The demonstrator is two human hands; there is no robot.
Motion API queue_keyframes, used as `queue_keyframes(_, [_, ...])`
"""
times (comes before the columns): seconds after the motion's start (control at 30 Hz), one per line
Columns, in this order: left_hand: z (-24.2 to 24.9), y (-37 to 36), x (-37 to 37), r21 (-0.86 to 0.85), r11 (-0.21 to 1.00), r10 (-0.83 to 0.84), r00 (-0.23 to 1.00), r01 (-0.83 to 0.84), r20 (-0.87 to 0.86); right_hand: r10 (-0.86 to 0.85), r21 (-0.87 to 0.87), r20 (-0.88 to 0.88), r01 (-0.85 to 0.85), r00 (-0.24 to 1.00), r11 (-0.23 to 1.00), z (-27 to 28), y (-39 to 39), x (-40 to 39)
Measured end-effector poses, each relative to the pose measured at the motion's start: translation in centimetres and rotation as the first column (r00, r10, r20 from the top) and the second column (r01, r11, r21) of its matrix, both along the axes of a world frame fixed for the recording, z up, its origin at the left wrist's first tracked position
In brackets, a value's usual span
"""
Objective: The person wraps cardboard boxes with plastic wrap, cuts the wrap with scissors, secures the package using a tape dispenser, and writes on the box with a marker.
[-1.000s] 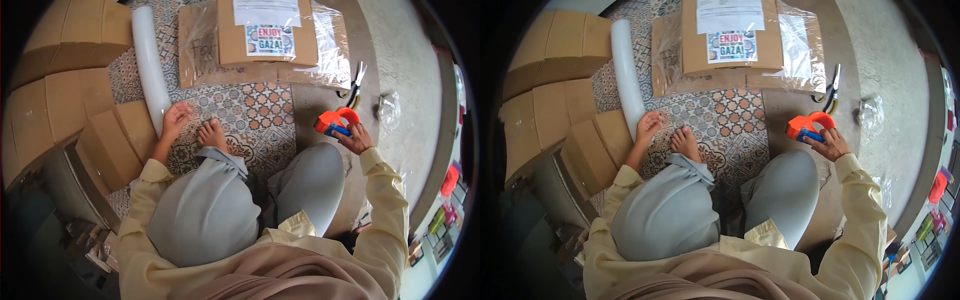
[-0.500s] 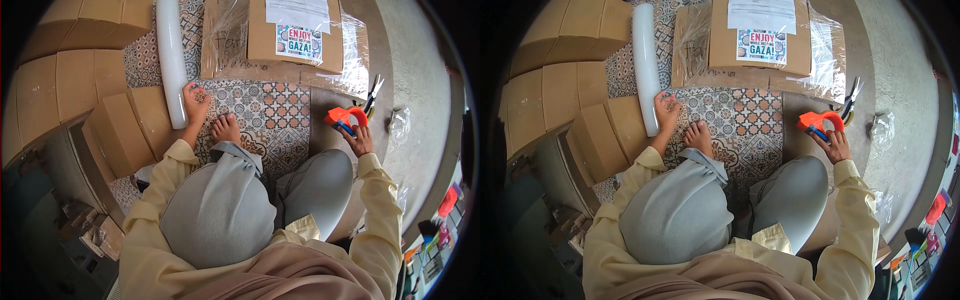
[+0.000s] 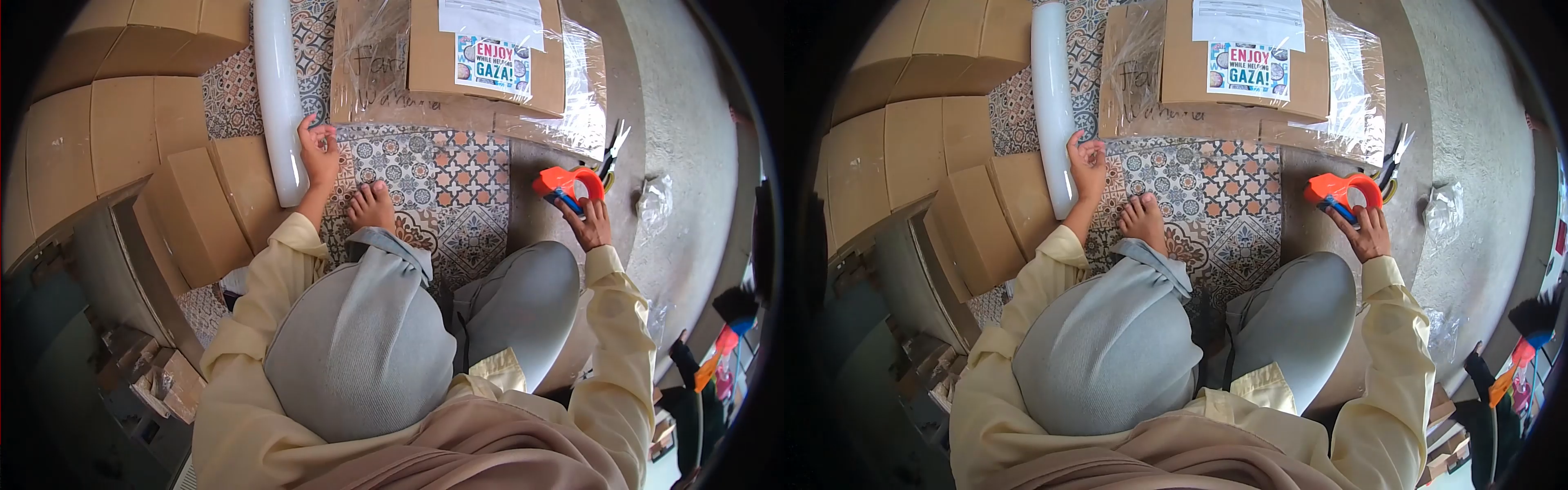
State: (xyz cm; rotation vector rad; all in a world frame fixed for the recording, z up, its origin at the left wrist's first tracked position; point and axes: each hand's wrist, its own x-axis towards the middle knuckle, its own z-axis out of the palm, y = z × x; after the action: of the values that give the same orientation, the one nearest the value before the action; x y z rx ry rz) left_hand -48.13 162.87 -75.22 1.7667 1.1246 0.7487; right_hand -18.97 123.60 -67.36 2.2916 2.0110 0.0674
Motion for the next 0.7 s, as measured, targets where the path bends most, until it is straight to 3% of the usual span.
queue_keyframes(0.1, [-0.2, -0.1, 0.2, 0.087, 0.996, 0.012, 0.998, -0.006, -0.068, -0.014, 0.009, 0.002, 0.014, 1.000, 1.000, -0.2, 0.0, 0.4])
queue_keyframes(0.3, [-0.7, -0.2, 0.8, 0.124, 0.991, 0.054, 0.997, -0.047, -0.058, -0.024, 0.011, 0.014, 0.024, 1.000, 1.000, -0.3, 0.3, 1.0])
queue_keyframes(0.4, [-1.2, -0.3, 1.3, 0.058, 0.994, 0.092, 0.995, -0.095, 0.040, -0.046, 0.025, 0.013, 0.046, 0.999, 0.999, -0.6, 0.2, 1.3])
queue_keyframes(0.6, [-1.3, -0.1, 2.2, 0.171, 0.978, 0.114, 0.993, -0.117, 0.027, -0.060, -0.017, 0.028, 0.061, 0.998, 0.998, -0.7, 0.5, 1.6])
queue_keyframes(0.7, [-1.2, -0.3, 3.2, 0.207, 0.963, 0.198, 0.974, -0.173, -0.108, -0.064, -0.043, 0.026, 0.065, 0.998, 0.997, -0.6, 0.6, 1.5])
